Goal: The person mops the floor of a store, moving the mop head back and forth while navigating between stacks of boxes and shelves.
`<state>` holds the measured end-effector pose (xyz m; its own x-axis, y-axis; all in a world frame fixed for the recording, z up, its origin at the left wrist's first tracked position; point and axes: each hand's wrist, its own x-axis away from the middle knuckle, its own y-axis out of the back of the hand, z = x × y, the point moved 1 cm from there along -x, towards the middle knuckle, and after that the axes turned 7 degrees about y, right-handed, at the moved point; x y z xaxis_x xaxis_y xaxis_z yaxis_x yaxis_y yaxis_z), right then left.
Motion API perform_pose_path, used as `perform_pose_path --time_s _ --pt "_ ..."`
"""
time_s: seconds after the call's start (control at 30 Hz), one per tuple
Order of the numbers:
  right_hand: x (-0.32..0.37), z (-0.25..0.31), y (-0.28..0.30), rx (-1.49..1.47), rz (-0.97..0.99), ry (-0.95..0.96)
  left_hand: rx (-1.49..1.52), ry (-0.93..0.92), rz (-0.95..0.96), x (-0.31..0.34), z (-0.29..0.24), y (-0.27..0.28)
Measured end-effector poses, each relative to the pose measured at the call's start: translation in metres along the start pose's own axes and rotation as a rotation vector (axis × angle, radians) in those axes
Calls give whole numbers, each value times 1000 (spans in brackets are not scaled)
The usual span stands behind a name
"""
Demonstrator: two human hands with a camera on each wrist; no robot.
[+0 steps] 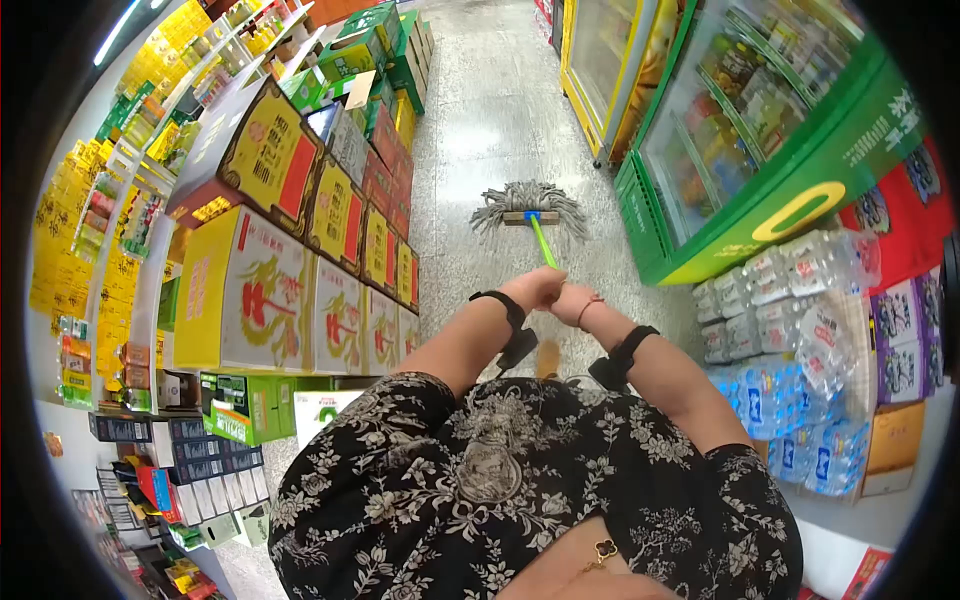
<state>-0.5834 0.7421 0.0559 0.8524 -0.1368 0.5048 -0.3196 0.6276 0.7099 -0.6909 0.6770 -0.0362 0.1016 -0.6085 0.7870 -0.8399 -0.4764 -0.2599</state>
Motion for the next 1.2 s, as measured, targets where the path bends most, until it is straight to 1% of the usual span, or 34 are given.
perform_pose_path --time_s 0.03,0.1,0.13,0.17,0.2,0.23,0.27,0.3,0.33,0.37,0.4,0.47,0.57,0.63,0.67,0.73,0.8,0.83,0.87,0.93,0.97,1.0,1.03,1.07,1.1,1.17,1.2 --pt "0 10 23 10 -4 7 -51 -41 122 -7 -20 11" --pt "-10 23 72 39 -23 121 -48 42 -67 21 -75 -9" --pt "-38 10 80 41 -18 126 -95 -62 -16 -5 -89 7" --pt "-72 -7 73 130 -19 114 -138 -152 36 -43 -88 30" --pt "-100 -17 74 219 -27 105 -132 -142 30 -82 -98 54" --pt "-118 -21 89 215 -14 108 92 -10 61 -125 -109 75" --pt "-134 -23 107 147 -24 108 324 125 93 -125 -124 75" --pt "-148 -24 122 80 -33 107 344 140 91 -124 -138 76" --pt "-152 -14 147 97 14 98 164 104 -69 -92 -170 69" --pt "-168 -14 158 98 20 102 -22 62 -228 -59 -207 58" --pt "-184 -15 169 127 51 109 -14 64 -228 -72 -221 71" --pt "-222 -18 192 167 84 119 -103 84 -165 -102 -250 99" --pt "-279 -12 234 136 64 79 -37 90 -190 -140 -296 140" --pt "-318 -4 269 53 75 152 -8 82 -195 -155 -337 165" --pt "-345 -5 279 55 71 154 15 75 -200 -159 -362 179" --pt "-407 -13 304 103 -64 120 56 50 -192 -195 -405 219" --pt "-463 -20 327 118 -36 104 107 42 -178 -213 -443 245" --pt "-491 -22 345 131 -24 92 85 41 -168 -214 -474 256" --pt "-503 -18 369 130 -16 88 69 50 -154 -215 -496 263" --pt "-522 -13 408 44 67 157 58 61 -160 -220 -531 275" --pt "-532 -13 419 42 73 154 40 53 -172 -225 -549 282" --pt "-543 -14 430 91 28 110 53 20 -210 -236 -561 291" --pt "-575 -19 451 136 -17 60 47 23 -206 -255 -595 311" --pt "-603 -30 456 121 -2 129 69 35 -193 -265 -610 320" --pt "-625 -37 464 119 6 128 94 48 -181 -275 -624 330" --pt "-652 -27 510 93 47 151 134 35 -185 -314 -656 360" --pt "-669 -26 529 111 22 139 126 49 -160 -335 -672 379"
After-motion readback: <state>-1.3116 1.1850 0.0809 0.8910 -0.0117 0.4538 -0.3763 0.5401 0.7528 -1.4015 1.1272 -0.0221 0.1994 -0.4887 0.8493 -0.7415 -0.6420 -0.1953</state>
